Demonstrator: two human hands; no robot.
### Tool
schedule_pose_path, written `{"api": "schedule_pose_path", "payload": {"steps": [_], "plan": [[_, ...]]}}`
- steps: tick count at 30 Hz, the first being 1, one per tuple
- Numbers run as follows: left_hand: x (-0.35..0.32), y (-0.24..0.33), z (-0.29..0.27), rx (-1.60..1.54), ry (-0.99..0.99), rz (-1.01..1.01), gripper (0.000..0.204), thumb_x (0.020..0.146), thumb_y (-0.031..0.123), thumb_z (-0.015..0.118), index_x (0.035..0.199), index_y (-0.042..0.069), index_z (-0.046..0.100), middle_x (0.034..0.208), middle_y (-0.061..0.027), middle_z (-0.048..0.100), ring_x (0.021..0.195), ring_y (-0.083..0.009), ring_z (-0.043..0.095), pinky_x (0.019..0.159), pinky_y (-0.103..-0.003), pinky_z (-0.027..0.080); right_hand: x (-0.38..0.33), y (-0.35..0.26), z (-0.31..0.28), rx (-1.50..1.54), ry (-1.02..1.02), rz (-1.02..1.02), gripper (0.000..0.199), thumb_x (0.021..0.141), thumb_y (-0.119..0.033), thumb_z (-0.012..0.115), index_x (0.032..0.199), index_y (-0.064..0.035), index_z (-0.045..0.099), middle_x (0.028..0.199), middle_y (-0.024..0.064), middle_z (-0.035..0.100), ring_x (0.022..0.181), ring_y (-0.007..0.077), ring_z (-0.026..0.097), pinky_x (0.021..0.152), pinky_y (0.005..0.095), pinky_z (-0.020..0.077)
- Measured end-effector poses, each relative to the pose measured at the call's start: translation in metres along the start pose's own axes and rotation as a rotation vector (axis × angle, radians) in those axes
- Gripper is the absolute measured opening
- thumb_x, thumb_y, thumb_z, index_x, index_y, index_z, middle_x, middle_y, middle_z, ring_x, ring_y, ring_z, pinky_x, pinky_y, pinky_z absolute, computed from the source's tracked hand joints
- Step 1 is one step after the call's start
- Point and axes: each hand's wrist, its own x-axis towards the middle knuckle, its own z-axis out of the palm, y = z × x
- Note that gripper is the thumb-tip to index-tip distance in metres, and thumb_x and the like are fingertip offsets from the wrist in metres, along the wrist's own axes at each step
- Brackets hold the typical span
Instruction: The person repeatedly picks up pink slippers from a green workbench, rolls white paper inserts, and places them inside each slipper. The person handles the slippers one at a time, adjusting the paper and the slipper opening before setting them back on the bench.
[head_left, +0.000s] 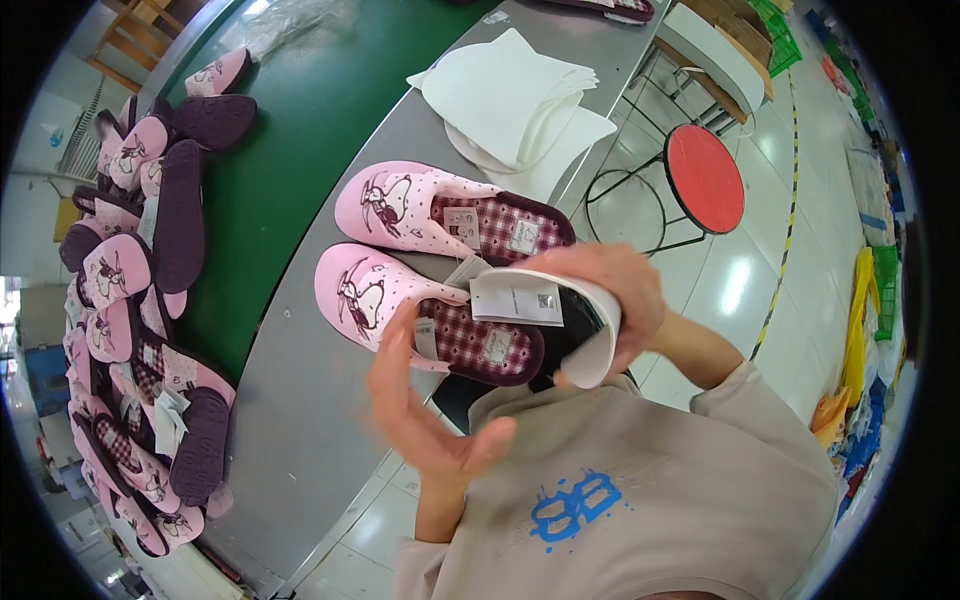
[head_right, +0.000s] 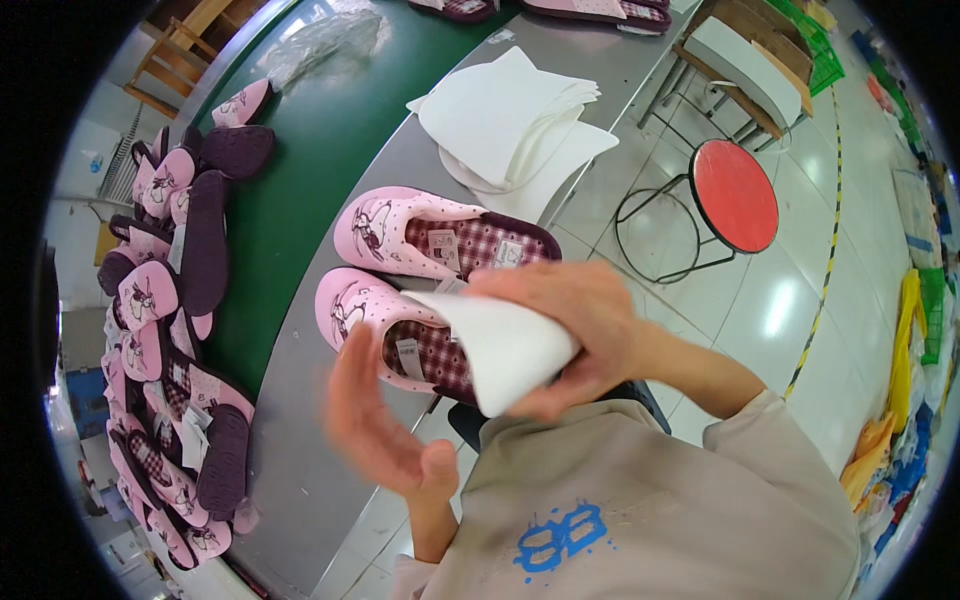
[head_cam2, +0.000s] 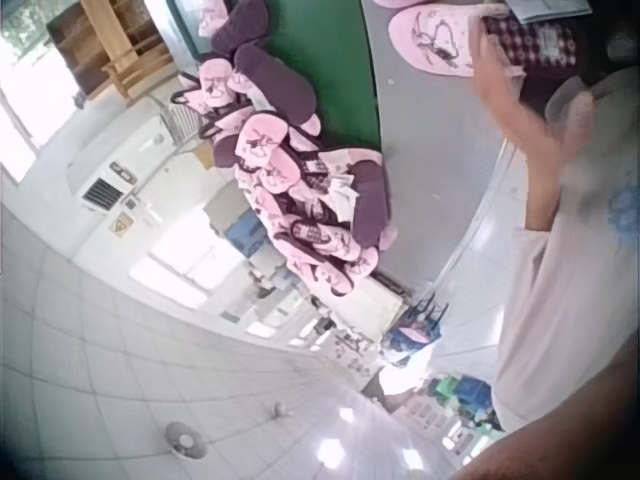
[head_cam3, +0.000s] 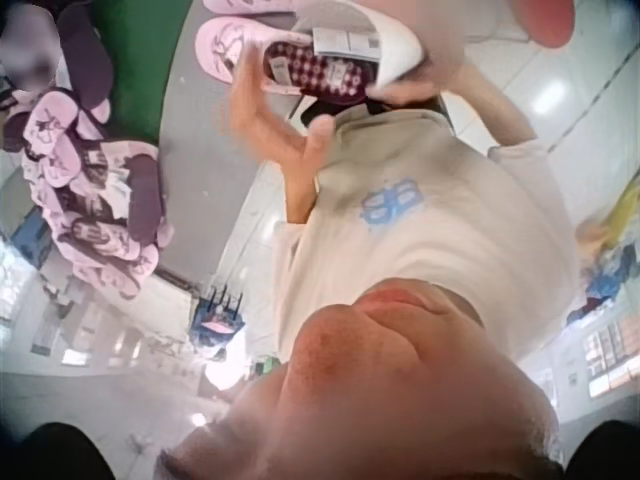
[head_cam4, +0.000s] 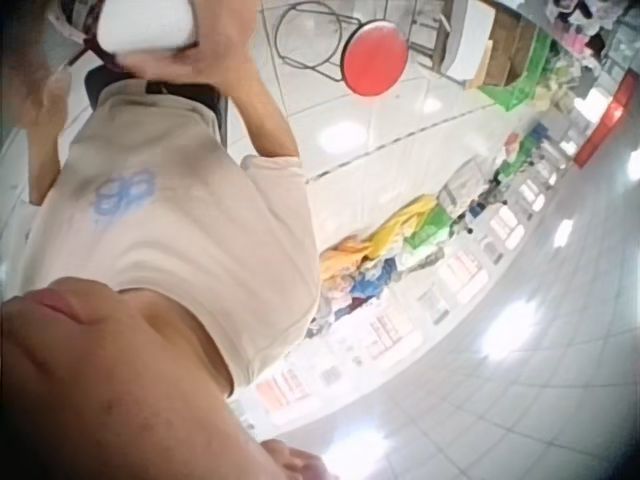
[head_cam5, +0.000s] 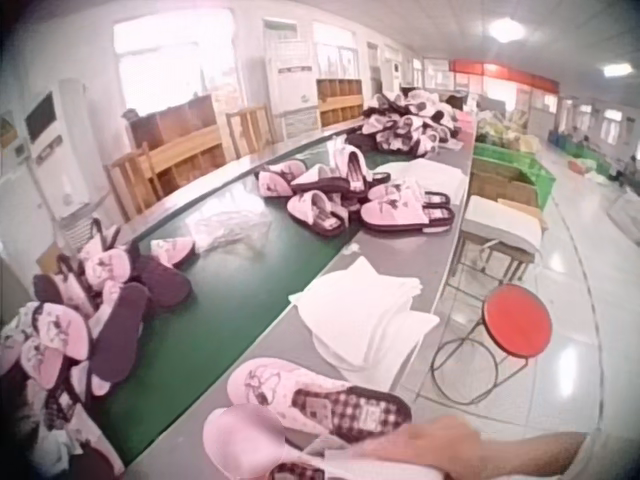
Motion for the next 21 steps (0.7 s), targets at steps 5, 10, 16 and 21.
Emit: {"api": "schedule_pose_path", "payload": {"steps": [5, 10, 16, 21], "plan": [[0.009, 0.008, 0.053, -0.287, 0.055, -0.146, 0.111, 0.094, 0.060, 0.072, 0.165, -0.009, 0.021, 0.169, -0.0304, 0.027, 0.151, -0.0401, 0.039, 0.121, -0.053, 0.035, -0.020, -0.032, 0.048, 0.521, 0.016, 0.281, 0.100, 0.077, -0.048, 0.086, 0.151, 0.0089, 0.052, 0.125, 0.0222, 0.073, 0.102, 0.0288, 0.078, 0.087, 0.0343, 0.0613], [0.017, 0.004, 0.055, -0.205, 0.039, -0.180, 0.114, 0.094, 0.065, 0.068, 0.165, -0.009, 0.018, 0.169, -0.0305, 0.024, 0.151, -0.0408, 0.036, 0.121, -0.053, 0.031, -0.005, -0.061, 0.034, 0.509, -0.046, 0.352, 0.089, 0.081, -0.042, 0.081, 0.150, 0.0087, 0.055, 0.131, 0.0205, 0.071, 0.115, 0.0299, 0.074, 0.098, 0.0382, 0.0591], [0.020, 0.006, 0.055, -0.226, 0.003, -0.189, 0.112, 0.094, 0.062, 0.067, 0.165, -0.009, 0.018, 0.168, -0.0307, 0.026, 0.150, -0.0415, 0.036, 0.121, -0.052, 0.030, -0.009, -0.066, 0.014, 0.733, -0.094, 0.535, 0.084, 0.078, -0.041, 0.086, 0.143, 0.0052, 0.059, 0.122, 0.0161, 0.071, 0.106, 0.0250, 0.070, 0.095, 0.0358, 0.0558], [0.029, 0.022, 0.047, -0.420, -0.038, -0.191, 0.093, 0.090, 0.030, 0.076, 0.162, -0.009, 0.031, 0.161, -0.0291, 0.042, 0.145, -0.0401, 0.049, 0.115, -0.048, 0.042, -0.015, -0.066, 0.011, 0.762, 0.177, 0.585, 0.074, 0.083, -0.039, 0.083, 0.137, 0.0068, 0.063, 0.120, 0.0138, 0.072, 0.103, 0.0175, 0.068, 0.092, 0.0321, 0.0543]]}}
